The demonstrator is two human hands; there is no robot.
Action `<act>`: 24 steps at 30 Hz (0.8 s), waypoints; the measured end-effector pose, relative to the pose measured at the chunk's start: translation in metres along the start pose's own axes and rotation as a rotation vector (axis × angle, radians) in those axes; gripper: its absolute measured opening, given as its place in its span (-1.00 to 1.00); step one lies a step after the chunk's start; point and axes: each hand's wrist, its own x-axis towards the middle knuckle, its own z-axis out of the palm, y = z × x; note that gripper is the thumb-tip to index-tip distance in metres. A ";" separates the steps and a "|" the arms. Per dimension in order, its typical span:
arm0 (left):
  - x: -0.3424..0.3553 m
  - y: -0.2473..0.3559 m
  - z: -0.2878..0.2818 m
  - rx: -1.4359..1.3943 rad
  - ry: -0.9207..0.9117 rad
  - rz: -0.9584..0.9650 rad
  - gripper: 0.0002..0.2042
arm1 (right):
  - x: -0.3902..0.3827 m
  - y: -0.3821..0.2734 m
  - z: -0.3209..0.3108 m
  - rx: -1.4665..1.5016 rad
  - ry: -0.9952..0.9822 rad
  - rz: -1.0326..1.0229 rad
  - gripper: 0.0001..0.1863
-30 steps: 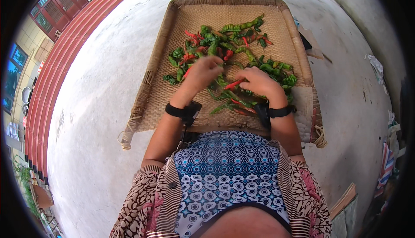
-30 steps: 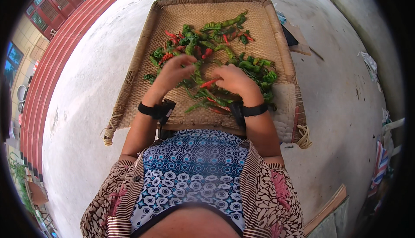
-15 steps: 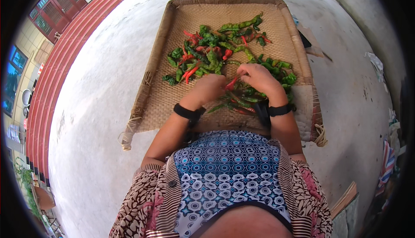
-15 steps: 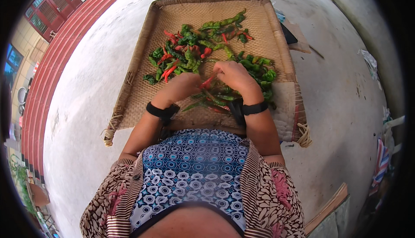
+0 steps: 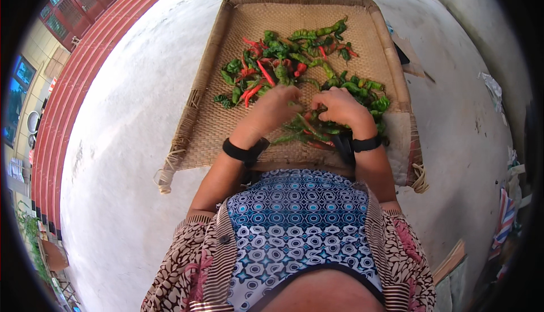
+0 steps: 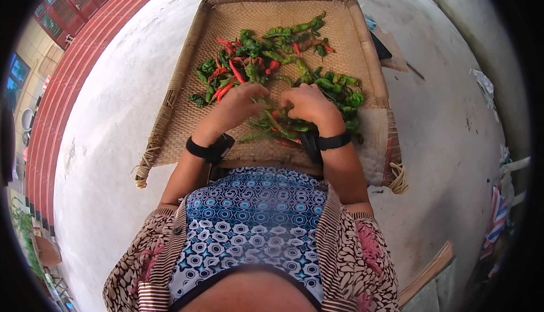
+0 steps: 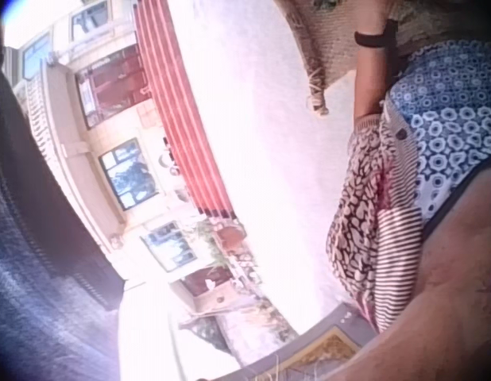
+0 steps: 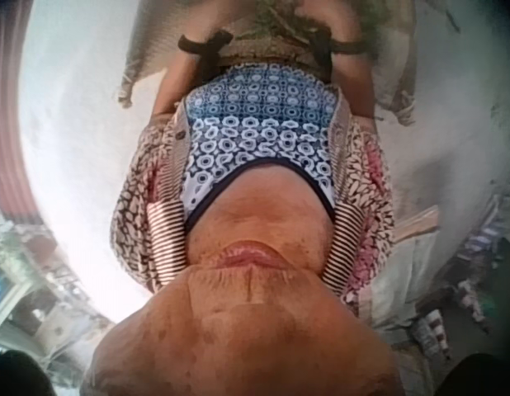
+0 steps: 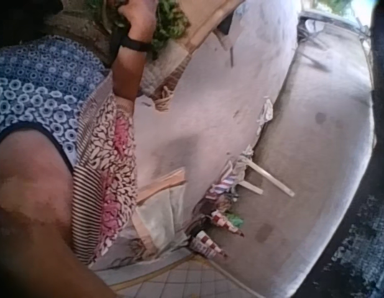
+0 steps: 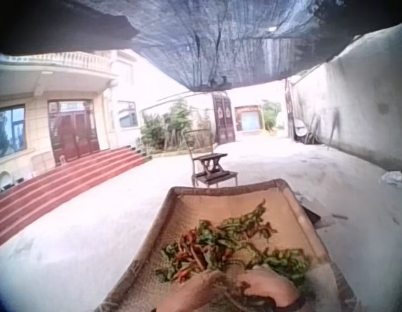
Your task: The person sorts red and green peppers on a large woven tray by hand, moving them from a central pile into separate clusters.
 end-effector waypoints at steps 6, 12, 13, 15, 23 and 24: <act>0.004 0.004 0.016 0.011 0.007 0.015 -0.67 | -0.003 -0.018 -0.018 0.242 0.109 -0.034 -0.79; 0.004 0.018 -0.008 -0.275 -0.006 -0.227 -0.77 | 0.006 -0.003 -0.004 0.621 0.530 -0.215 -0.74; 0.002 0.011 -0.011 -0.254 0.067 -0.241 -0.79 | 0.006 -0.003 -0.007 0.622 0.528 -0.218 -0.74; 0.000 0.007 -0.015 -0.344 0.081 -0.216 -0.81 | 0.004 -0.006 -0.016 1.119 0.536 -0.045 -0.66; 0.001 0.008 -0.017 -0.717 0.308 -0.343 -0.82 | -0.002 -0.016 -0.013 0.902 0.009 -0.149 -0.64; 0.002 0.008 -0.017 -0.726 0.320 -0.332 -0.82 | 0.000 -0.014 -0.009 0.859 0.016 -0.132 -0.65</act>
